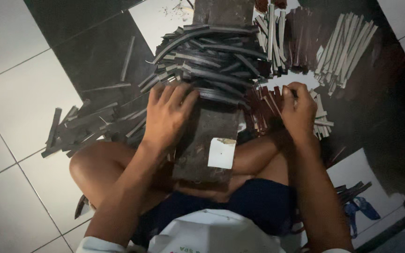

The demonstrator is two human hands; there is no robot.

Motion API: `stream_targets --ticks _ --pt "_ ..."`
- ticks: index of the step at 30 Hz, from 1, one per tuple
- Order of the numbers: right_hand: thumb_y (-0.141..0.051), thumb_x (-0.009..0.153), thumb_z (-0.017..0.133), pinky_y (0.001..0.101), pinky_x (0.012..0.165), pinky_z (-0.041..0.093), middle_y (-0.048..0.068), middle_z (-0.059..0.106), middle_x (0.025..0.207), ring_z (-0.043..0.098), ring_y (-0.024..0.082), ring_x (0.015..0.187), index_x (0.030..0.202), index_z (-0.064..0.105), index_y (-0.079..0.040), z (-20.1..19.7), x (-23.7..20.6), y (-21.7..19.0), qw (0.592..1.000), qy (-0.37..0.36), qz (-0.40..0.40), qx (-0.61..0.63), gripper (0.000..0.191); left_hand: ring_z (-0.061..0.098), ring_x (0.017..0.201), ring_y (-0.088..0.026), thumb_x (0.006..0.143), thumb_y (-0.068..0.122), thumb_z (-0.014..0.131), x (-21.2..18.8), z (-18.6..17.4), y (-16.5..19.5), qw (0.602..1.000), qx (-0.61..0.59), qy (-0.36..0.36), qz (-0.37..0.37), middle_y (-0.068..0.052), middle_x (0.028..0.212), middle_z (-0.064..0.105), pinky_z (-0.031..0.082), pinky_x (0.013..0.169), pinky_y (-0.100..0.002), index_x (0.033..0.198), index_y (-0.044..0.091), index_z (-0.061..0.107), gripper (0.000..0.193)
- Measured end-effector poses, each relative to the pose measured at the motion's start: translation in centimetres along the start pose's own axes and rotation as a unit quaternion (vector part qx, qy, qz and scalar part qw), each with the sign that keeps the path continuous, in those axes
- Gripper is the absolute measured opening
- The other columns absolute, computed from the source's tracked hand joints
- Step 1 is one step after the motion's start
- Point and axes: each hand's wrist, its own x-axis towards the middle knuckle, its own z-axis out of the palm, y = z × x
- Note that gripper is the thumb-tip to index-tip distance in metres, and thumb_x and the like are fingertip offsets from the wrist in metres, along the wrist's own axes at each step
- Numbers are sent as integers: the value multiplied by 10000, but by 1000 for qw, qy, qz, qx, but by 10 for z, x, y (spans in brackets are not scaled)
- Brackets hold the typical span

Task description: The person sits on the floor and repeatedly sharpens thin wooden sticks using a fixed blade mounted on a wooden block. They hold each stick with both hands and rub it against the blade to create a pointed tip, then place the finished sticks into a pile.

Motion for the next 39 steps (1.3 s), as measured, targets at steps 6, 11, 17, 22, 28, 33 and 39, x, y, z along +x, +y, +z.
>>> stream_targets --ticks 6,11,17,22,28,33,39 --pt "-133 1090 593 351 756 549 140 695 960 716 249 844 1221 632 -13 -33 -21 -96 994 -78 48 59 182 607 1150 -267 893 142 661 -29 -26 16 999 -34 39 14 -99 1307 636 481 922 -432 1256 119 719 367" --pt "-71 1065 592 306 908 524 168 711 1135 687 233 1061 1215 659 -3 -36 -61 -141 979 -179 -69 67 178 600 1191 -270 867 189 672 -77 -36 58 993 -115 17 13 -82 1266 632 498 977 -449 1217 87 701 365" --pt "-109 1031 596 247 819 521 70 655 1057 607 104 978 1160 592 17 -2 -99 -158 911 -325 104 231 180 612 1161 -283 917 185 727 -107 -30 61 982 -181 -24 -40 -89 1219 645 485 955 -432 1204 69 701 310" --pt "-138 1010 658 247 698 510 19 679 965 598 73 842 1117 651 1 20 -95 -165 903 -350 148 199 175 641 1162 -323 880 32 729 -119 -30 39 932 -344 13 -116 -128 1246 652 532 989 -424 1207 26 713 328" --pt "-156 984 697 220 615 527 2 690 872 626 47 733 1086 692 -15 44 -88 -184 895 -379 150 182 174 698 1119 -266 922 -61 705 -132 -23 26 860 -431 97 -257 -133 1263 658 591 903 -322 1191 17 701 280" --pt "-152 981 707 216 615 531 19 716 898 636 48 726 1084 695 -12 58 -83 -196 890 -383 158 190 174 678 1041 -157 990 -18 687 -136 -4 22 746 -529 135 -381 -105 1189 648 566 851 -257 1159 3 692 171" --pt "-169 957 728 207 547 513 26 741 849 655 53 656 1045 709 -8 71 -77 -201 903 -387 138 124 185 676 991 -113 996 39 690 -140 9 15 678 -601 84 -416 -74 1097 670 584 822 -250 1111 3 704 122"
